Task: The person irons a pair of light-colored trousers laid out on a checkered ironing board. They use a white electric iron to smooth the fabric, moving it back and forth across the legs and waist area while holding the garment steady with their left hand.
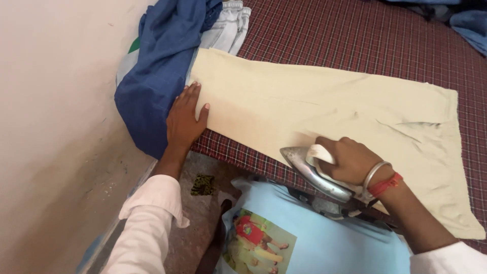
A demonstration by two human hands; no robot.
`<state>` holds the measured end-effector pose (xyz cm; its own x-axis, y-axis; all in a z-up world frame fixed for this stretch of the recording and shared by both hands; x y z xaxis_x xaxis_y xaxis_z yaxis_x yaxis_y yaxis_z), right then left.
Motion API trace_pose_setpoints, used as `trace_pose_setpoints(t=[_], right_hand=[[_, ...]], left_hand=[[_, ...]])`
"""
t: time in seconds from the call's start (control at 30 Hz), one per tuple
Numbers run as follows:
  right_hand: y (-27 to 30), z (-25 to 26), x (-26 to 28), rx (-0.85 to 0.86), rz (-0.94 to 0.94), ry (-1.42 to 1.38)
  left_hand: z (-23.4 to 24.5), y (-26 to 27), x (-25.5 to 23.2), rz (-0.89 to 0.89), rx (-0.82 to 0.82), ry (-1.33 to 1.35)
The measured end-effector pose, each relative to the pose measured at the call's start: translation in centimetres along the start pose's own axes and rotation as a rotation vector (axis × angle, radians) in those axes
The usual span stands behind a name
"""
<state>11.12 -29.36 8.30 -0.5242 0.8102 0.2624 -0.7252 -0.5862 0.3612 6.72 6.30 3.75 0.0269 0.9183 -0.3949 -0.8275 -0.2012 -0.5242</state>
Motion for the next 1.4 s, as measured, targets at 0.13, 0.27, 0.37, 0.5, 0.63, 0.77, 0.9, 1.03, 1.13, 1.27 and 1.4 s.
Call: trace_pose_setpoints(t=[0.13,0.27,0.37,0.5,0.63,0.77,0.9,1.03,1.13,1.27,1.4], right_hand=[[-2.8,0.5,2.9,-0.065,0.07,0.028],[-6.2,1.3,7.0,-0.173,0.131,0.103],[-8.2,2.4,10.5,-0.239,0.202,0.093],[-8.6,3.2,12.8,-0.239,0.259,0.056],[-7.0,3.1,11.8,-0.188,0.313,-0.006],[-5.2,1.6,8.8,-0.138,0.311,-0.072],[-1.3,0.6,4.4,-0.175,0.335,-0.065],[3.3,-0.3,-1.4,-0.206,0.257,-0.067],[5.8,-1.1,-5.2,-0.144,0.126,-0.055],[8.3,-1.7,-8.0,-0.099,-0.037,-0.048],[8.0,-1.5,-7.9,-0.096,-0.11,-0.029]], left_hand=[[0.3,0.0,-0.2,-0.002,-0.009,0.0],[0.3,0.1,-0.3,0.002,-0.016,-0.001],[0.4,0.0,-0.3,0.001,-0.019,-0.013],[0.6,0.3,-0.4,0.009,-0.016,0.027],[0.4,-0.1,-0.7,-0.034,-0.007,-0.008],[0.2,0.1,-0.6,-0.013,0.03,-0.01],[0.3,0.1,-1.0,-0.03,0.04,-0.01],[0.0,0.0,-0.7,-0.03,0.058,-0.037],[-0.1,0.0,-0.6,-0.041,0.065,-0.049],[-0.3,0.2,-0.4,-0.015,0.072,-0.064],[-0.1,0.1,-0.5,-0.016,0.06,-0.055]])
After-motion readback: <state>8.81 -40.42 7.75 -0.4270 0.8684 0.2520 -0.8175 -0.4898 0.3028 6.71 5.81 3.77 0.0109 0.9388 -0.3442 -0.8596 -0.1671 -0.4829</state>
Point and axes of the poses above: each hand's wrist, its own y-axis away from the middle knuckle, its own z-axis out of the back of the hand, x = y × z, the point moved 10 cm from there along -y, towards the middle knuckle, and after that the axes turned 2 degrees about -z, right-handed, at the moved point
